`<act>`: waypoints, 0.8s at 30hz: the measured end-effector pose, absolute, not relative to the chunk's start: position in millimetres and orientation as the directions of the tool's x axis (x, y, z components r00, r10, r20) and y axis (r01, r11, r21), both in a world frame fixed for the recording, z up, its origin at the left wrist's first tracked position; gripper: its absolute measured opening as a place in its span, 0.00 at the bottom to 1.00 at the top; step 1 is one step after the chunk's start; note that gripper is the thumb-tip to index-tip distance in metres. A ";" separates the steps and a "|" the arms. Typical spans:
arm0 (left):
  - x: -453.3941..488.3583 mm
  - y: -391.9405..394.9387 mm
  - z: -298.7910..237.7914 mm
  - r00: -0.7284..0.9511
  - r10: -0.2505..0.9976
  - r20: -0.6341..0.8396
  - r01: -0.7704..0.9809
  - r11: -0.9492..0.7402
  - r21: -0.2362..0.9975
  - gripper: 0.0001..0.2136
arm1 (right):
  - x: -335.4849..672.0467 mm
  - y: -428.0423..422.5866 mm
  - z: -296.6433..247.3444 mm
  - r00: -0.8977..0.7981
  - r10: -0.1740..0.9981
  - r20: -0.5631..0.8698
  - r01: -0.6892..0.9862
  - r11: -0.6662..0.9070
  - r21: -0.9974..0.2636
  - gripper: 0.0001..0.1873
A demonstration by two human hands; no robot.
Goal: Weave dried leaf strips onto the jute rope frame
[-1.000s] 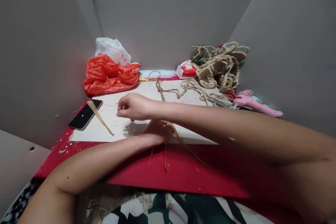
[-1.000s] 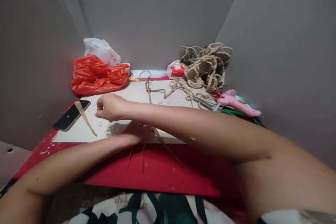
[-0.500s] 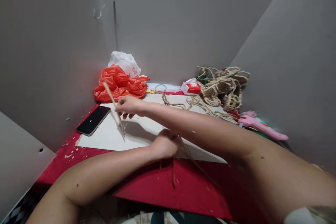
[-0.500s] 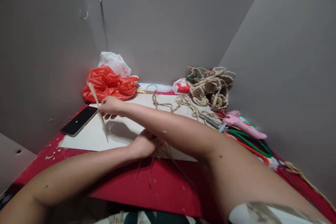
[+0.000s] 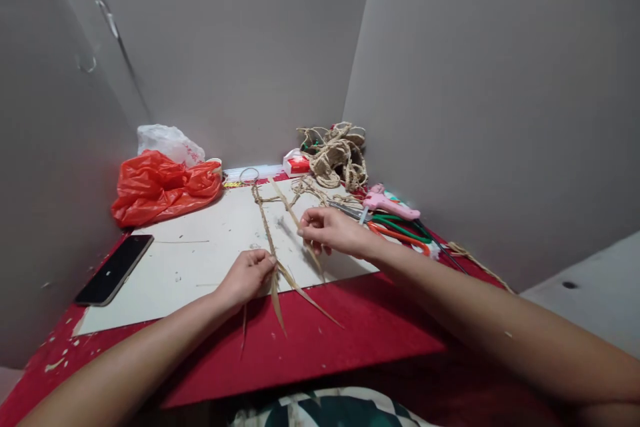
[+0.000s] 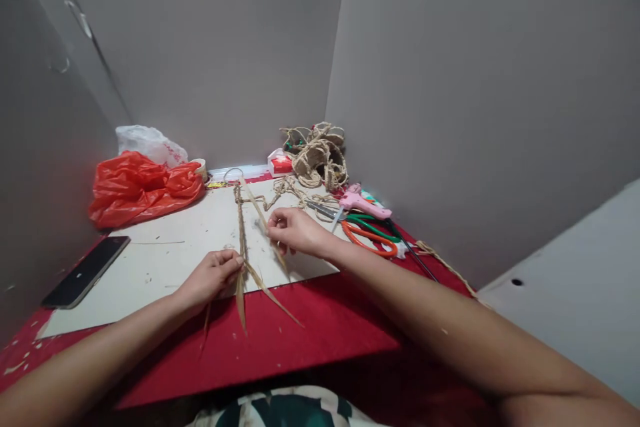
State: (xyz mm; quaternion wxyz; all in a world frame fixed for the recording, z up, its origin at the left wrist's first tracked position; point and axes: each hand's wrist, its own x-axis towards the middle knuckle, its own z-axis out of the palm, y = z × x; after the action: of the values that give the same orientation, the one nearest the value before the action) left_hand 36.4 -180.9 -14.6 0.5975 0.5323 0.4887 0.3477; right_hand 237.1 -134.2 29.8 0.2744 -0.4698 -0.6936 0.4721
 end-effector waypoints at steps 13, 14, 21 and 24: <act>37.3 -184.4 -7.7 0.171 0.972 -0.160 0.186 0.127 0.974 0.16 | 250.4 -101.9 1.9 -0.392 0.920 0.008 0.640 0.279 -0.716 0.05; 37.1 -184.5 -6.8 0.162 0.975 -0.154 0.190 0.122 0.974 0.16 | 250.9 -102.2 0.5 -0.393 0.919 0.012 0.629 0.278 -0.726 0.05; 39.6 -183.5 -8.1 0.155 0.965 -0.214 0.023 0.213 0.977 0.13 | 249.7 -107.7 -14.3 -0.417 0.908 -0.034 0.500 0.198 -0.843 0.05; 38.4 -180.1 -7.4 0.096 0.978 -0.187 -0.059 0.193 0.979 0.12 | 245.2 -114.4 -9.8 -0.531 0.842 -0.097 0.443 0.178 -0.879 0.04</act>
State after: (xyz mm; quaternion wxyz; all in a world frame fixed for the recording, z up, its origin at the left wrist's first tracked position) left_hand 38.4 -180.1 -7.4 0.5843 0.4547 0.5051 0.4434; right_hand 245.2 -114.4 -9.8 0.2120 -0.4355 -0.7377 0.4703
